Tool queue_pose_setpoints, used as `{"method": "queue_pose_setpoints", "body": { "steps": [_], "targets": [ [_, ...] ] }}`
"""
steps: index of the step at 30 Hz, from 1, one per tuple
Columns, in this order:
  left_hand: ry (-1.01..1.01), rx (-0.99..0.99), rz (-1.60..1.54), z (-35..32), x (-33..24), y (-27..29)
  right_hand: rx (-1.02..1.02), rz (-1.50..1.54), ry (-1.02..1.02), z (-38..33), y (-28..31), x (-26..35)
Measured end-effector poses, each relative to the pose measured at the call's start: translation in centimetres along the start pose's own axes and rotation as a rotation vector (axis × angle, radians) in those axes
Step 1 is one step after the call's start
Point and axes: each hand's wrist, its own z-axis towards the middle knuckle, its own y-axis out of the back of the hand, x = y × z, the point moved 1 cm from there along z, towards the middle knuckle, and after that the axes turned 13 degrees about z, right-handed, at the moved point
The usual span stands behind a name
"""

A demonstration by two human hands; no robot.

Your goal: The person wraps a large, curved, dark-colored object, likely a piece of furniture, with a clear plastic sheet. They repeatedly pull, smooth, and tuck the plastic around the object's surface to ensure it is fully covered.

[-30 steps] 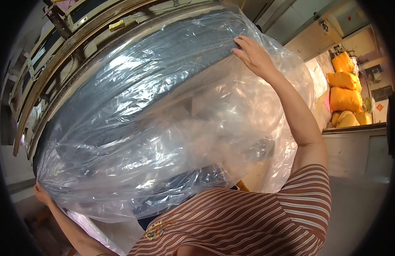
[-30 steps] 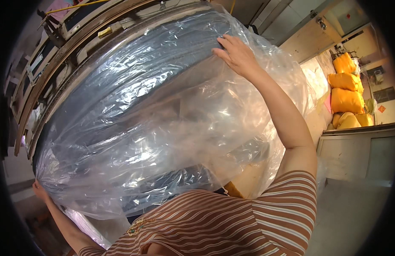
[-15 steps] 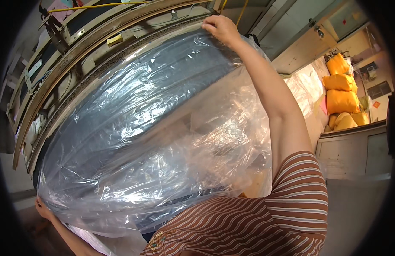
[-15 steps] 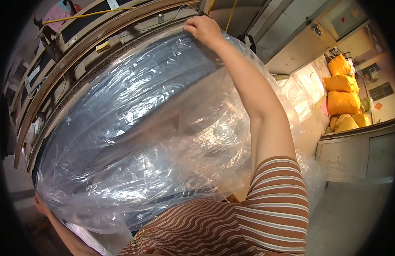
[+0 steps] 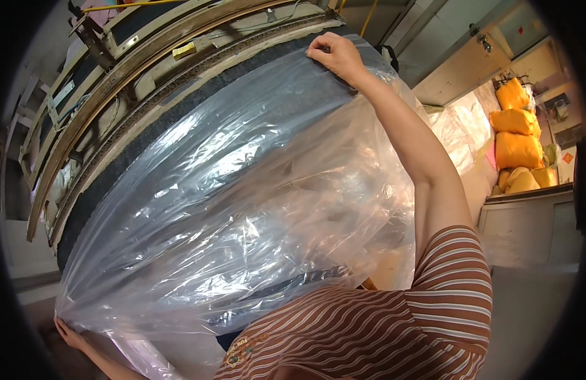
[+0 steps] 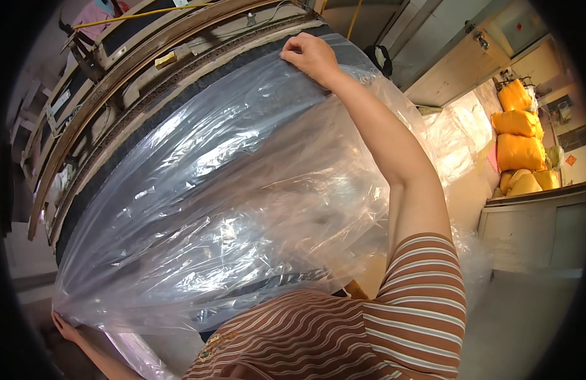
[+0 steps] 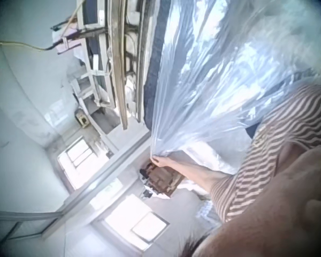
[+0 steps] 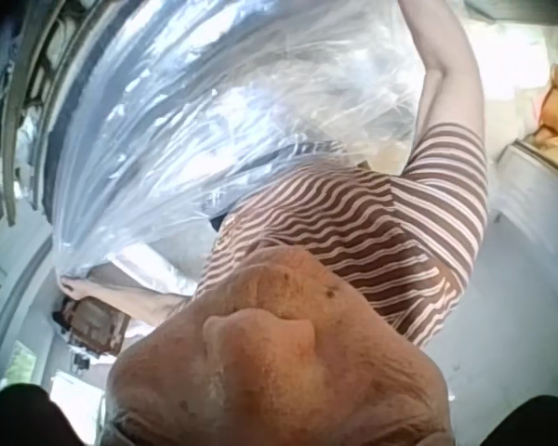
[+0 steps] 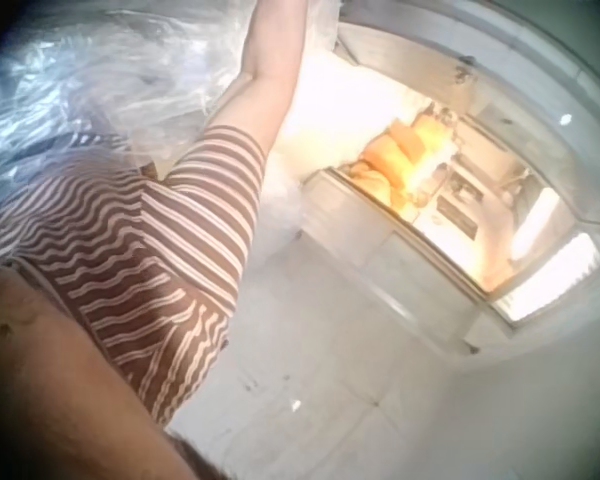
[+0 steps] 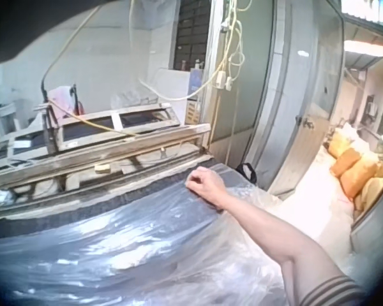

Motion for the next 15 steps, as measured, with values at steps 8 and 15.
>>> {"method": "queue_pose_setpoints", "body": {
  "steps": [8,15],
  "targets": [
    [0.024,0.14,-0.117,-4.9,2.4,13.8,-0.011,-0.027,-0.013,0.1,-2.5,2.1],
    [0.26,0.263,-0.138,-9.9,3.3,14.9,-0.041,-0.009,-0.045,0.9,-3.3,1.8]
  ]
}}
